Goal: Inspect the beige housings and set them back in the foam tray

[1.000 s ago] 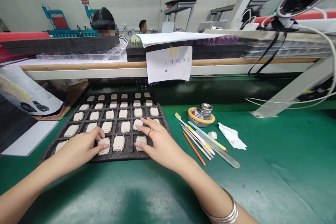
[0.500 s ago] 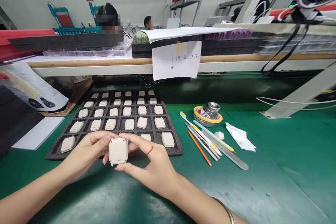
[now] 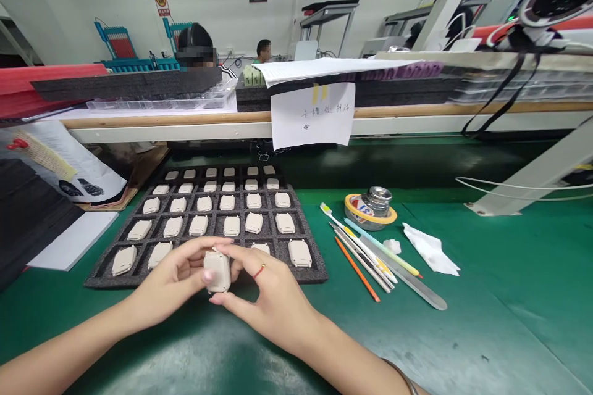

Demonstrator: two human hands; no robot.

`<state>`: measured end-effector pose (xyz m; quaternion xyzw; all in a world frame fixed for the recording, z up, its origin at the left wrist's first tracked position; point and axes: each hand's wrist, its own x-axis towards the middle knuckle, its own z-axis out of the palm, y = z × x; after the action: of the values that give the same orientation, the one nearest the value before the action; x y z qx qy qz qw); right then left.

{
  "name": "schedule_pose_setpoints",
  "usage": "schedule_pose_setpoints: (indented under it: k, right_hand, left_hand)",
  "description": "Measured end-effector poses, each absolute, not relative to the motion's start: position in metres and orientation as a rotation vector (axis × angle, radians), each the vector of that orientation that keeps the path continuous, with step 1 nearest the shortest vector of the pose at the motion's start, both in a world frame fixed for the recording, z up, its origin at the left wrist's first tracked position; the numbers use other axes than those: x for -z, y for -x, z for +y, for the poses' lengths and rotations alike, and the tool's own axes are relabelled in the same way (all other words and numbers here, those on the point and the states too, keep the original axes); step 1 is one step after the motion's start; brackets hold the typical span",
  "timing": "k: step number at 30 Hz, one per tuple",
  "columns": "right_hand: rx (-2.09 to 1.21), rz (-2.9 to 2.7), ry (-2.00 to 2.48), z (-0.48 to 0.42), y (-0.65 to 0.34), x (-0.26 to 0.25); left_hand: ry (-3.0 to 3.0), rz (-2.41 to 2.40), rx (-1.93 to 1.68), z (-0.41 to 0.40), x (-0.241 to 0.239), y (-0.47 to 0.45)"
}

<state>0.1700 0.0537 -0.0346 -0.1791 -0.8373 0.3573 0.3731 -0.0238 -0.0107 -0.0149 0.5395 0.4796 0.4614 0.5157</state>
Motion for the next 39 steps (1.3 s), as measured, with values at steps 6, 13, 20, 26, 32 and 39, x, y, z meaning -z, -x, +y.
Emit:
schedule_pose_setpoints:
  k: [6,13,20,26,32,39]
  right_hand:
    - [-0.793,-2.313,0.606,0.068,-0.172,0.041]
    - [-0.722,-2.282,0.668,0.085,-0.174,0.050]
    - [-0.584,-2.326,0.603,0.091,-0.174,0.050]
    - [-0.514,-2.479,0.752,0.104,-0.182,0.044]
    - [-0.542,-2.557,0.815,0.112,-0.191,0.034]
    - [-0.589,-2.662,0.845,0.110,-0.194,0.030]
  left_hand:
    - [-1.619,1.730,-0.989,0.005,0.027,0.057]
    - [-1.948,1.959,-0.716,0.010,0.030,0.073]
    - [-2.292,2.112,-0.599,0.007,0.037,0.071]
    - [-2.525,2.011,-0.701,0.009,0.039,0.075]
    - [-2.778,1.549,-0.744,0.007,0.039,0.063]
    - [-2.712,1.503,-0.532,0.009,0.042,0.054]
